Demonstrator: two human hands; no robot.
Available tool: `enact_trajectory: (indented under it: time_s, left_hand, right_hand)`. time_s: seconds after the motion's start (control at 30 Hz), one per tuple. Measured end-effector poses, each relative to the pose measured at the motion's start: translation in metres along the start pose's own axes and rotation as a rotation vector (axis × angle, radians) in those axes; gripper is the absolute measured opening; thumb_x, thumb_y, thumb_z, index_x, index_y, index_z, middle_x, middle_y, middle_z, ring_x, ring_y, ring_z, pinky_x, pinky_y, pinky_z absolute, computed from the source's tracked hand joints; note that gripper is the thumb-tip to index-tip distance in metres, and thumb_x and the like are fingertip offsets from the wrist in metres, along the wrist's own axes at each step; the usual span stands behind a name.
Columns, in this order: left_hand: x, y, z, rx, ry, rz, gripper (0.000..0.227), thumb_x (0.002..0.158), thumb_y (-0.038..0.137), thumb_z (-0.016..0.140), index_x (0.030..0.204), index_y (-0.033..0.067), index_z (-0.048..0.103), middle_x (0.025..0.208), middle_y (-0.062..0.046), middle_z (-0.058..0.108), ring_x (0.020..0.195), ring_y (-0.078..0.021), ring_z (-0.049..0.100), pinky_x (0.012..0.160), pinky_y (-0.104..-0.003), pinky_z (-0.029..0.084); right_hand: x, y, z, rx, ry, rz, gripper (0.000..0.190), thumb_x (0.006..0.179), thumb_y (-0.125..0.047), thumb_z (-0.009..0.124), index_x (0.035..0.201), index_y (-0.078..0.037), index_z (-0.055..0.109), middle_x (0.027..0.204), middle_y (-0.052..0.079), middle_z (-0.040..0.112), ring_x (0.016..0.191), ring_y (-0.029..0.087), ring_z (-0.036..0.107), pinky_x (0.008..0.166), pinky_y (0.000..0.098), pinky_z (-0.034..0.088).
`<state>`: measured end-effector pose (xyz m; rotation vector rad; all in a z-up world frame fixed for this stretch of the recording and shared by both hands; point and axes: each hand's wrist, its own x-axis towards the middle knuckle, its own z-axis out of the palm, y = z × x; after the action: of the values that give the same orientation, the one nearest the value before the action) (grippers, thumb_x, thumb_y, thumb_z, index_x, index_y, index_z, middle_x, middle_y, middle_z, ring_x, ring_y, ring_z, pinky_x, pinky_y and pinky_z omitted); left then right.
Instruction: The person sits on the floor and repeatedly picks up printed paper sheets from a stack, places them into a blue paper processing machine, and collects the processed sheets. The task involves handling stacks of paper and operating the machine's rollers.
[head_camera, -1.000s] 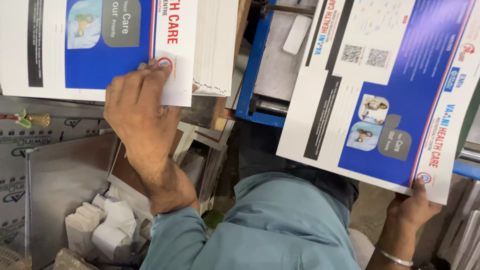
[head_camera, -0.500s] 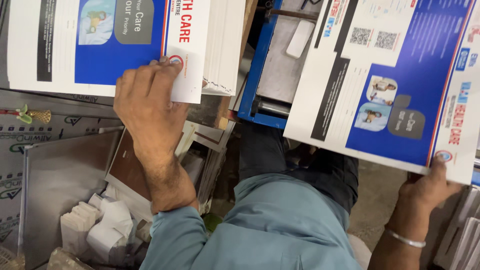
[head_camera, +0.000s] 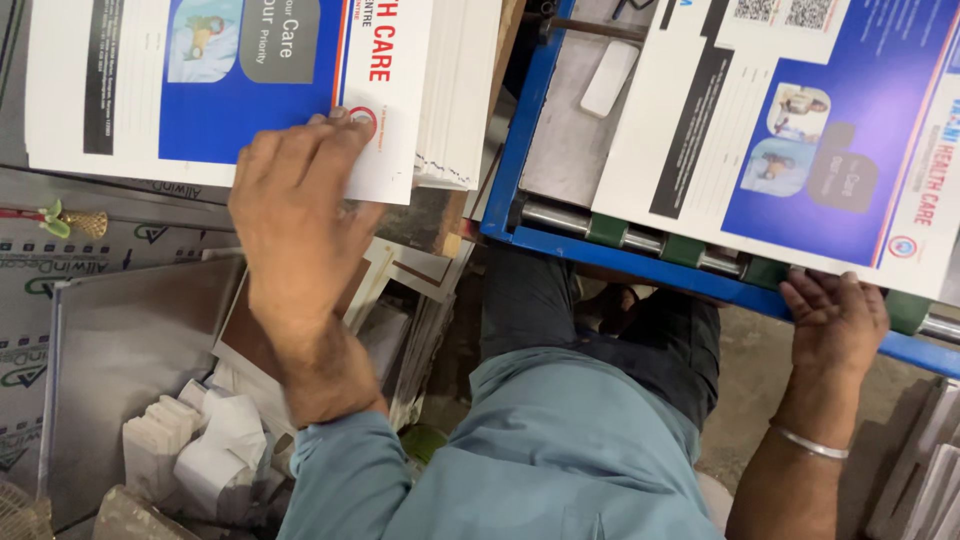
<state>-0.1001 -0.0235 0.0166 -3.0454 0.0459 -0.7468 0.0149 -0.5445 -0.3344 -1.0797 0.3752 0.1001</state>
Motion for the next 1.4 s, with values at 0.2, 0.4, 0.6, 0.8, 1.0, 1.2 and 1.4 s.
enact_trajectory:
  time_s: [0.2,0.4,0.6,0.8,1.0,1.2,1.4]
  left_hand:
    - [-0.003,-0.014,-0.006,-0.169,0.114,-0.039,0.046,0.089,0.006,0.077,0.134,0.0051,0.069,0.142,-0.013,0.064,0.130,-0.0330,0.060,0.110,-0.044,0.048]
    - [0.000,-0.023,0.004,-0.168,0.138,0.016,0.036,0.096,0.010,0.067,0.131,-0.0002,0.069,0.129,-0.016,0.070,0.123,-0.0362,0.067,0.105,-0.046,0.051]
    - [0.010,-0.013,-0.003,-0.277,0.373,-0.135,0.026,0.099,0.008,0.061,0.122,-0.0001,0.071,0.110,-0.016,0.073,0.099,-0.0360,0.068,0.092,-0.046,0.053]
    - [0.001,0.116,0.035,-0.037,-0.130,0.258,0.053,0.089,0.022,0.071,0.136,-0.0022,0.060,0.139,-0.022,0.058,0.134,-0.0356,0.052,0.121,-0.060,0.035]
    - [-0.011,0.129,0.007,-0.242,-0.209,0.305,0.067,0.093,0.046,0.073,0.139,-0.0009,0.060,0.147,-0.020,0.055,0.140,-0.0367,0.048,0.120,-0.061,0.035]
    - [-0.014,0.047,-0.004,0.042,-0.071,0.094,0.062,0.102,0.039,0.077,0.148,0.0023,0.057,0.151,-0.018,0.054,0.142,-0.0356,0.047,0.120,-0.056,0.035]
    - [-0.010,0.001,0.009,0.042,0.009,-0.001,0.052,0.095,0.011,0.077,0.143,0.0009,0.060,0.146,-0.014,0.061,0.139,-0.0336,0.055,0.119,-0.048,0.043]
  right_hand:
    - [-0.026,0.007,0.005,0.019,0.017,-0.019,0.030,0.121,-0.016,0.049,0.143,0.004,0.051,0.123,0.022,0.070,0.105,0.033,0.074,0.088,0.0444,0.066]
    - [-0.044,-0.017,0.054,0.021,-0.096,0.002,0.030,0.120,-0.015,0.054,0.142,0.005,0.051,0.125,0.020,0.068,0.108,0.032,0.073,0.090,0.0437,0.065]
    - [-0.085,-0.068,0.165,-0.060,-0.422,-0.051,0.040,0.116,-0.014,0.052,0.149,0.009,0.050,0.129,0.024,0.066,0.115,0.034,0.070,0.097,0.0447,0.061]
    - [-0.135,-0.076,0.253,0.197,-0.934,-0.036,0.053,0.108,-0.019,0.064,0.154,-0.002,0.044,0.140,0.017,0.062,0.129,0.031,0.066,0.108,0.0494,0.059]
    - [-0.111,-0.073,0.249,0.333,-0.417,0.030,0.045,0.116,-0.006,0.061,0.156,0.001,0.040,0.137,0.010,0.054,0.124,0.018,0.061,0.109,0.0323,0.056]
    - [-0.042,-0.070,0.175,0.203,-0.069,-0.283,0.043,0.103,0.008,0.058,0.145,0.011,0.051,0.136,0.021,0.065,0.120,0.029,0.072,0.107,0.0380,0.063]
    - [0.004,-0.053,0.076,0.227,0.224,-0.363,0.035,0.104,0.011,0.053,0.139,0.011,0.049,0.133,0.027,0.069,0.114,0.035,0.077,0.099,0.0455,0.070]
